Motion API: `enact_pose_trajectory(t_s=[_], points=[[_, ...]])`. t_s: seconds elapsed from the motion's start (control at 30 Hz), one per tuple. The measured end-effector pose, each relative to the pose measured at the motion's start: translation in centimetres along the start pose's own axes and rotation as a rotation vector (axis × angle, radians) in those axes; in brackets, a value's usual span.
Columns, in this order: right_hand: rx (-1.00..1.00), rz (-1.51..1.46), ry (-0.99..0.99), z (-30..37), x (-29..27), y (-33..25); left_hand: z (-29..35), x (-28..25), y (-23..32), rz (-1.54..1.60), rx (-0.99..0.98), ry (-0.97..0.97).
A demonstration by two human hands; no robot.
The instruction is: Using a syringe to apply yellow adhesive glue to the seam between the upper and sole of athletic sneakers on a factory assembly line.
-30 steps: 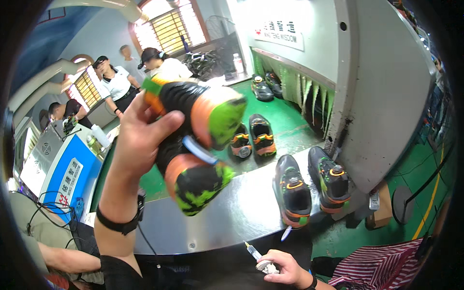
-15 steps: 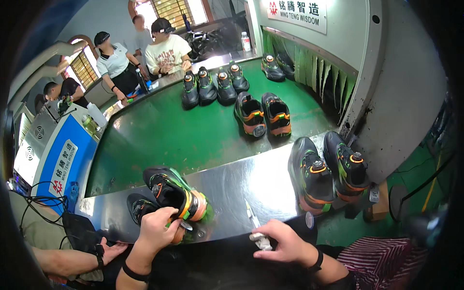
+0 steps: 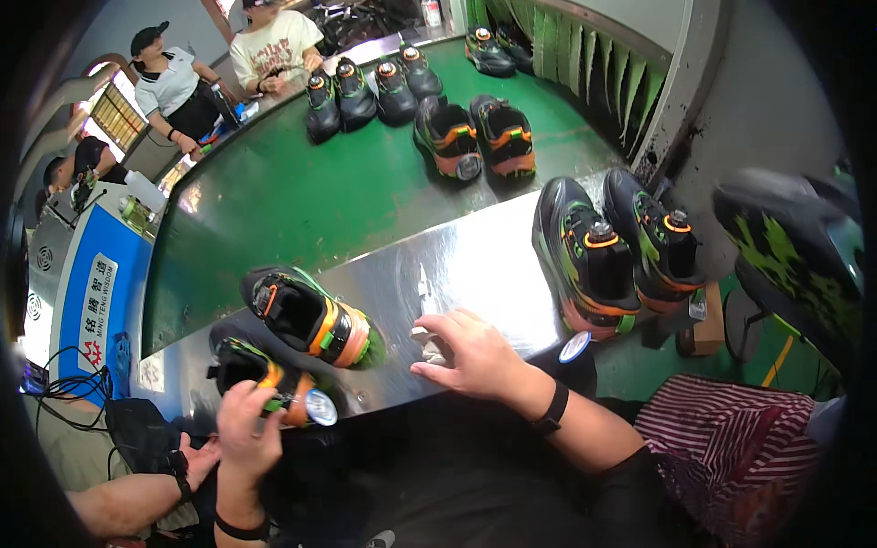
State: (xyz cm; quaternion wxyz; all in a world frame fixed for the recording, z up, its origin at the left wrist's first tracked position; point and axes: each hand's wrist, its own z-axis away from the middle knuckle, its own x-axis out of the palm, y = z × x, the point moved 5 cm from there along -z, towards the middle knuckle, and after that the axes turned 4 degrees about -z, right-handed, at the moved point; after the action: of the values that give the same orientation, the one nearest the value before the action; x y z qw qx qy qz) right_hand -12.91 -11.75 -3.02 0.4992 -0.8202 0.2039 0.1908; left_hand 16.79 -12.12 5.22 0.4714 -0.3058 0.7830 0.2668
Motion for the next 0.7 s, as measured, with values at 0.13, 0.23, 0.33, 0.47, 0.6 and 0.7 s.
enact_pose_trajectory(t_s=[0.13,0.23,0.33,0.47,0.6,0.7], points=[[-0.070,0.058,-0.001,1.1,-0.4,-0.2,0.4,-0.8,-1.7,-0.098,-0.089,-0.024],[-0.185,0.121,0.021,1.5,-0.3,-0.8,-0.7,-2.3,0.2,-0.087,-0.094,0.045],[-0.293,0.164,-0.067,1.7,0.5,-1.6,-3.8,-3.0,2.7,0.009,-0.034,0.068],[-0.283,0.171,-0.156,2.5,0.4,-2.4,-8.9,0.1,4.1,0.062,0.128,-0.110],[-0.225,0.243,-0.047,3.9,-1.7,-2.9,-10.7,2.8,4.3,-0.072,0.186,-0.157],[-0.195,0.200,-0.014,4.5,-2.3,-3.0,-10.8,3.4,4.1,-0.099,0.093,-0.259]])
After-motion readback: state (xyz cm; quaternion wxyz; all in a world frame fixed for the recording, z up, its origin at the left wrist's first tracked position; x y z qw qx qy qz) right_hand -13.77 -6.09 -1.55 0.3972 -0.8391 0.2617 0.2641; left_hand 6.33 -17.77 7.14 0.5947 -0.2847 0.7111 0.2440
